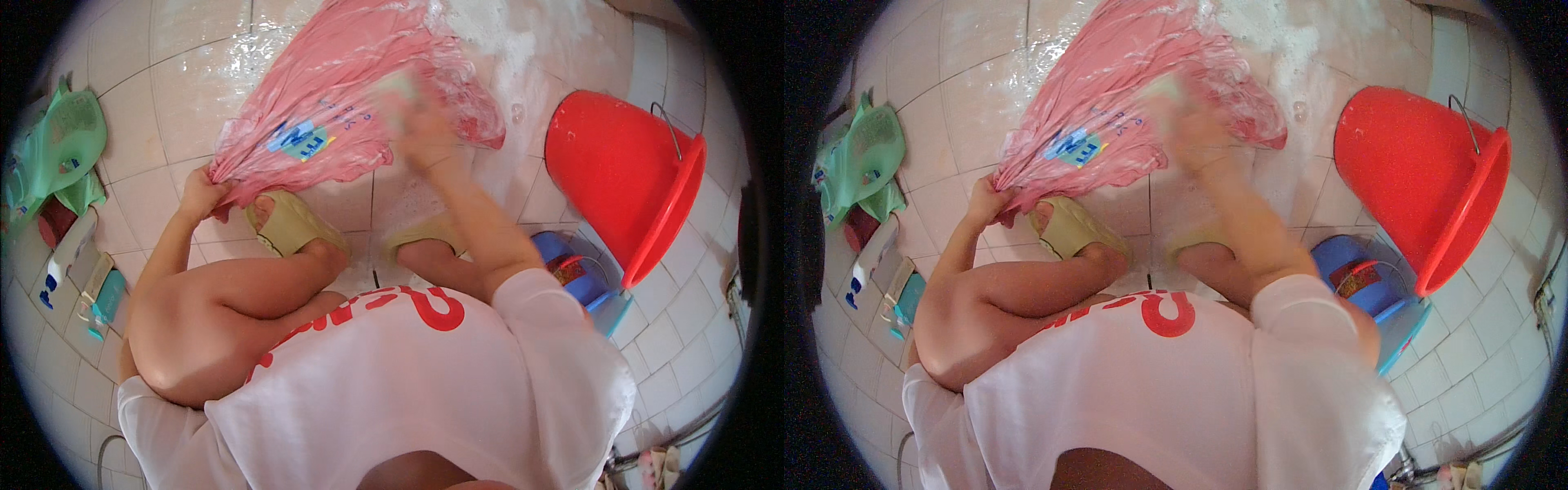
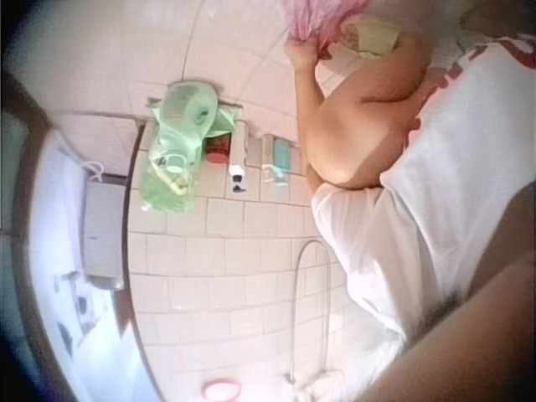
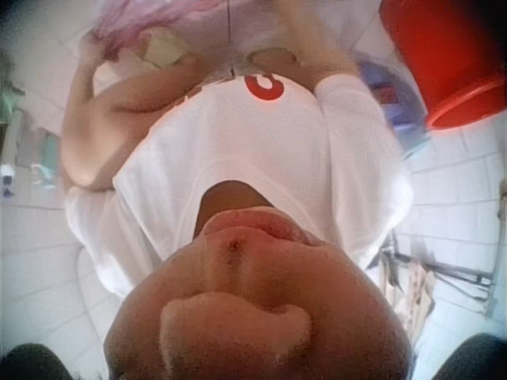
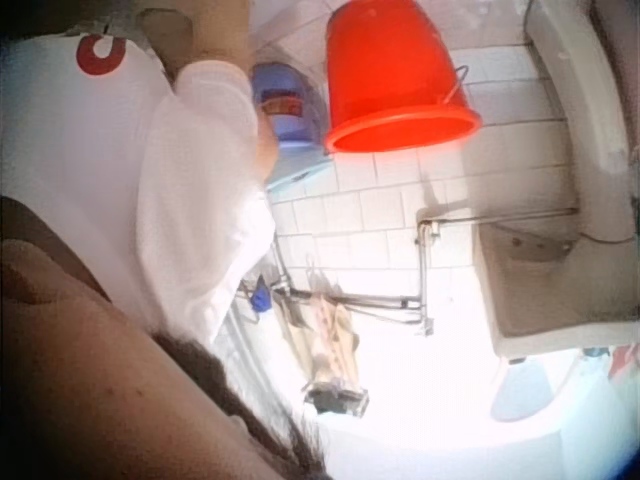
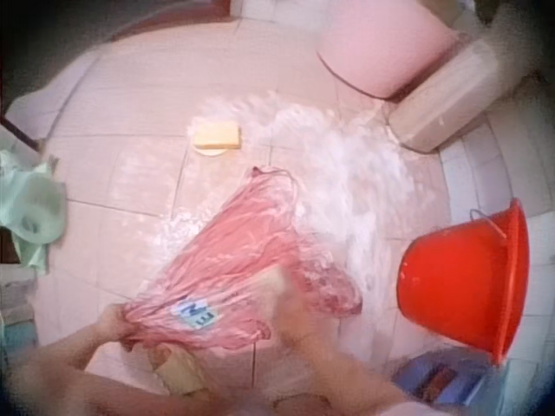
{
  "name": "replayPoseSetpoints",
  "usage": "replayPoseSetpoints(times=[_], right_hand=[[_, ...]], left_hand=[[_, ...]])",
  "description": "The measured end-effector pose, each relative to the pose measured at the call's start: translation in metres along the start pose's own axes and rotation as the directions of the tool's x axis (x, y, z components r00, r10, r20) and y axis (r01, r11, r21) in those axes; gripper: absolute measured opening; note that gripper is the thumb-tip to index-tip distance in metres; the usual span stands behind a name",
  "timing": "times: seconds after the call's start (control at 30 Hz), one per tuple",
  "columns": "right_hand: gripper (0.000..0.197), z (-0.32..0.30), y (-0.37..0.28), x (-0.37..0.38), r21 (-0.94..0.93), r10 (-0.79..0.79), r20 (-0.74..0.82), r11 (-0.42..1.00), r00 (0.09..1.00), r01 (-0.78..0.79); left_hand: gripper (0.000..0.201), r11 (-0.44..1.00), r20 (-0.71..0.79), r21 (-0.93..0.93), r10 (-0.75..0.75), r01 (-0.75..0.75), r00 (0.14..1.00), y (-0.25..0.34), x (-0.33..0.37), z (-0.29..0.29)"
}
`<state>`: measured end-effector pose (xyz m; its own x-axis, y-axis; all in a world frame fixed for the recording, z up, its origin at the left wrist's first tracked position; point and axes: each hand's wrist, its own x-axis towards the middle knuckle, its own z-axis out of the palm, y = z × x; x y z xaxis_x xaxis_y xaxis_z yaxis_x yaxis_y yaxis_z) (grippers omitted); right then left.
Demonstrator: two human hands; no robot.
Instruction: The person sits on a tiled floor and hand-washes clothes. They scrub a yellow and black garment with a bar of soap, rinse it in a red bucket, and then scrub a pink garment on the floor with soap before rinsing it in the bucket.
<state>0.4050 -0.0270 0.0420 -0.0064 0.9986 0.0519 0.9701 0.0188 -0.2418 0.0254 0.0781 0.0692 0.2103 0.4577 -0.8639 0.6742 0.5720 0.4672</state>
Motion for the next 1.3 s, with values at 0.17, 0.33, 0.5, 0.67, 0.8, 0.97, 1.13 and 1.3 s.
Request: replayPoseSetpoints(times=[0.17,0.33,0.5,0.67,0.8,0.97,1.13,1.3], right_hand=[[0.054,-0.026,0.100,-0.032,-0.090,0.591,-0.073,0.798,0.803,-0.596],[0.054,0.013,-0.040,0.002,0.345,0.027,-0.083,0.938,0.996,0.004],[0.054,0.022,-0.095,0.003,0.635,-0.191,0.367,0.767,0.910,-0.095],[0.052,-0.019,0.095,-0.022,-0.083,0.474,-0.039,0.876,0.880,-0.476],[0.056,-0.011,0.041,0.005,0.135,0.610,-0.068,0.790,0.789,-0.599],[0.055,0.035,-0.156,0.018,0.470,-0.184,0.216,0.880,0.959,0.063],[0.048,0.050,-0.042,0.028,0.034,-0.366,-0.062,0.929,0.929,0.368],[0.056,-0.015,0.063,0.018,-0.079,0.463,0.013,0.884,0.886,-0.460]], left_hand=[[0.024,0.999,-0.001,0.033,-0.012,0.012,1.000,-0.006,0.020,0.010],[0.029,0.991,0.065,0.136,-0.006,-0.003,0.998,0.009,0.011,0.014],[0.030,0.979,0.012,-0.196,-0.045,0.046,0.999,-0.006,-0.007,0.004],[0.028,0.955,0.016,-0.272,-0.121,0.121,0.992,-0.021,0.017,0.001],[0.026,0.889,0.152,-0.447,-0.032,0.097,0.988,-0.018,0.011,0.005],[0.020,0.867,0.202,-0.483,-0.029,0.125,0.979,-0.046,0.022,0.004],[0.021,0.913,0.215,-0.403,0.019,0.071,0.976,-0.039,0.010,-0.006],[0.024,0.868,0.190,-0.496,0.084,0.022,0.978,-0.070,0.031,0.000]])
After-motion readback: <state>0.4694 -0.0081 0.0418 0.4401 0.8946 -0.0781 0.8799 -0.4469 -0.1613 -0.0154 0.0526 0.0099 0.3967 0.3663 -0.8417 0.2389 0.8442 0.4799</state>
